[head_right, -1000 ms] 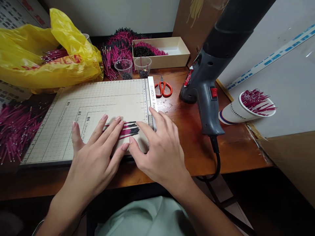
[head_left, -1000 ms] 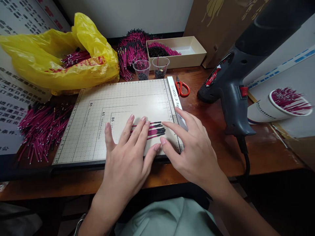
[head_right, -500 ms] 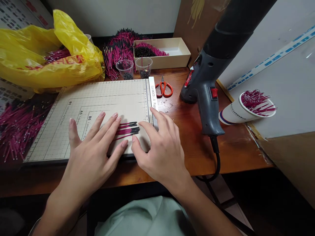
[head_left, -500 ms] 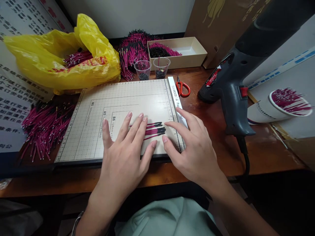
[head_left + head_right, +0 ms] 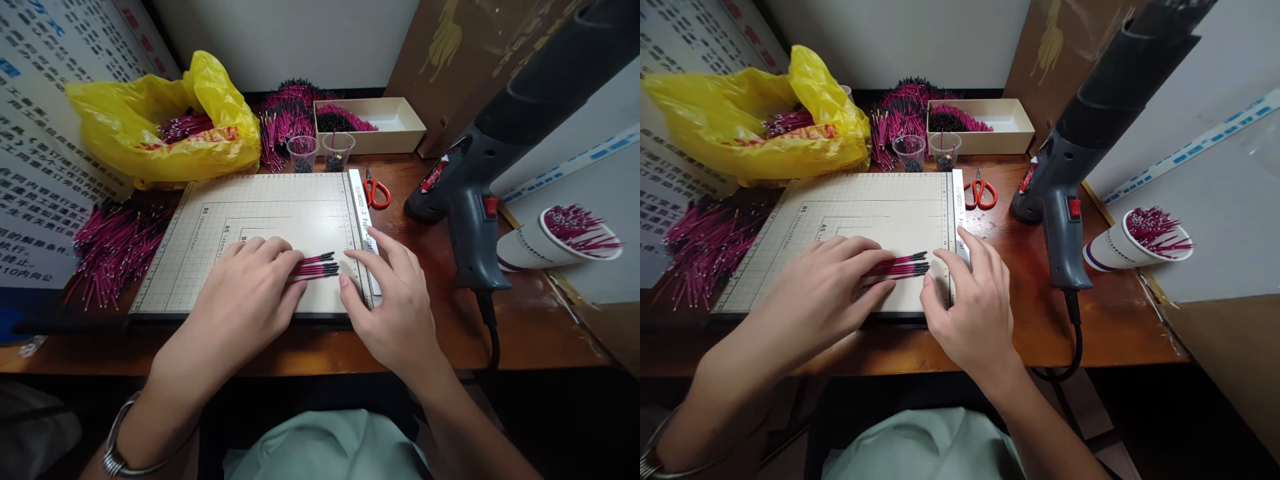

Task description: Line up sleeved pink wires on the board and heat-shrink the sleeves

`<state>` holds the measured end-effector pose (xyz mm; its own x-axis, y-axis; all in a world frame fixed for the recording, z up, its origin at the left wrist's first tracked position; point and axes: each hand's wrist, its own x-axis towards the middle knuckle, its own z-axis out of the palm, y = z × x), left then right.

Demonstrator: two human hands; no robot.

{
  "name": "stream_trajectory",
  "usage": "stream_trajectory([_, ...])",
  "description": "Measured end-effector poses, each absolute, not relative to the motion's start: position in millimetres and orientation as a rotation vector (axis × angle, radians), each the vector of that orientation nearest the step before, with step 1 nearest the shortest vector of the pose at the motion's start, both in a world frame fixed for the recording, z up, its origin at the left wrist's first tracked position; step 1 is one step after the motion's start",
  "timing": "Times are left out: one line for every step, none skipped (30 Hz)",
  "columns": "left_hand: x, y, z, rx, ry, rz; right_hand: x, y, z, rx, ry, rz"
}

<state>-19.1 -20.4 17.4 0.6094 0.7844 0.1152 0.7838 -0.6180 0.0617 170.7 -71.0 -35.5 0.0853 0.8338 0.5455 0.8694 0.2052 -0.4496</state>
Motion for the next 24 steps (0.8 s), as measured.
stream_trajectory([-17.9,-18.7,21.7,2.818,1.357,0.119,170.6,-70.6,-36.3,-1.61,-1.718,-0.061])
stream_trajectory([-16.4,-16.9,26.0,2.814,1.349,0.039,170.6,-69.8,-36.8,-1.609,-1.72,-0.059])
stream_trajectory([-14.8,-15.1,30.3,2.801,1.346,-0.031,171.0,-68.8,-36.9,-1.607,-1.726,-0.055])
stream_trajectory([-13.0,-13.0,34.6,2.78,1.344,-0.094,171.7,-67.7,-36.3,-1.605,-1.733,-0.05])
stream_trajectory([-10.9,-10.8,38.7,2.753,1.342,-0.154,172.9,-66.8,-35.1,-1.604,-1.742,-0.048])
stream_trajectory([-8.4,-8.3,42.8,2.722,1.351,-0.211,174.2,-66.6,-33.2,-1.598,-1.744,-0.055])
stream_trajectory([-5.5,-5.7,46.5,2.693,1.365,-0.266,175.4,-67.7,-30.8,-1.573,-1.729,-0.078])
stream_trajectory([-2.2,-3.1,49.9,2.666,1.384,-0.325,175.8,-70.5,-28.5,-1.517,-1.703,-0.113])
stream_trajectory([1.4,-0.7,52.7,2.647,1.403,-0.382,174.8,-75.1,-26.7,-1.433,-1.675,-0.129])
stream_trajectory([5.1,1.5,55.0,2.64,1.413,-0.426,171.5,-81.7,-26.1,-1.318,-1.636,-0.138])
stream_trajectory([8.7,3.3,56.7,2.646,1.415,-0.45,165.5,-89.8,-27.5,-1.169,-1.625,-0.112])
stream_trajectory([12.1,4.7,57.7,2.657,1.41,-0.464,156.2,-98.5,-31.0,-1.05,-1.646,0.008])
stream_trajectory([15.1,5.9,58.1,2.67,1.396,-0.472,143.7,-106.8,-36.6,-0.895,-1.665,0.078])
stream_trajectory([17.6,6.7,58.1,2.686,1.377,-0.467,128.4,-113.6,-43.7,-0.713,-1.8,0.151])
stream_trajectory([19.5,7.5,57.8,2.7,1.357,-0.456,111.1,-118.1,-51.6,-0.436,-1.997,0.232])
stream_trajectory([20.8,8.2,57.5,2.712,1.342,-0.446,92.9,-119.7,-59.1,-0.302,-2.186,0.343])
stream_trajectory([21.7,8.8,57.2,2.722,1.329,-0.438,74.9,-118.7,-65.4,-0.191,-2.405,0.497])
stream_trajectory([22.3,9.5,57.2,2.727,1.32,-0.435,58.2,-115.5,-69.8,-0.097,-2.573,0.655])
stream_trajectory([22.7,10.3,57.5,2.727,1.315,-0.436,43.7,-111.2,-72.2,0.012,-2.712,0.796])
stream_trajectory([23.1,11.1,58.1,2.72,1.318,-0.444,32.1,-106.7,-72.7,0.045,-2.819,0.884])
stream_trajectory([23.4,12.0,58.9,2.709,1.327,-0.454,23.7,-103.3,-71.9,0.12,-2.863,0.986])
stream_trajectory([23.8,12.8,59.9,2.698,1.339,-0.462,18.4,-101.4,-70.6,0.162,-2.893,1.097])
stream_trajectory([24.2,13.5,60.7,2.689,1.355,-0.465,16.1,-101.5,-69.2,0.085,-2.906,1.136])
stream_trajectory([24.6,14.0,61.2,2.682,1.376,-0.462,16.2,-103.1,-68.2,-0.106,-2.867,1.095])
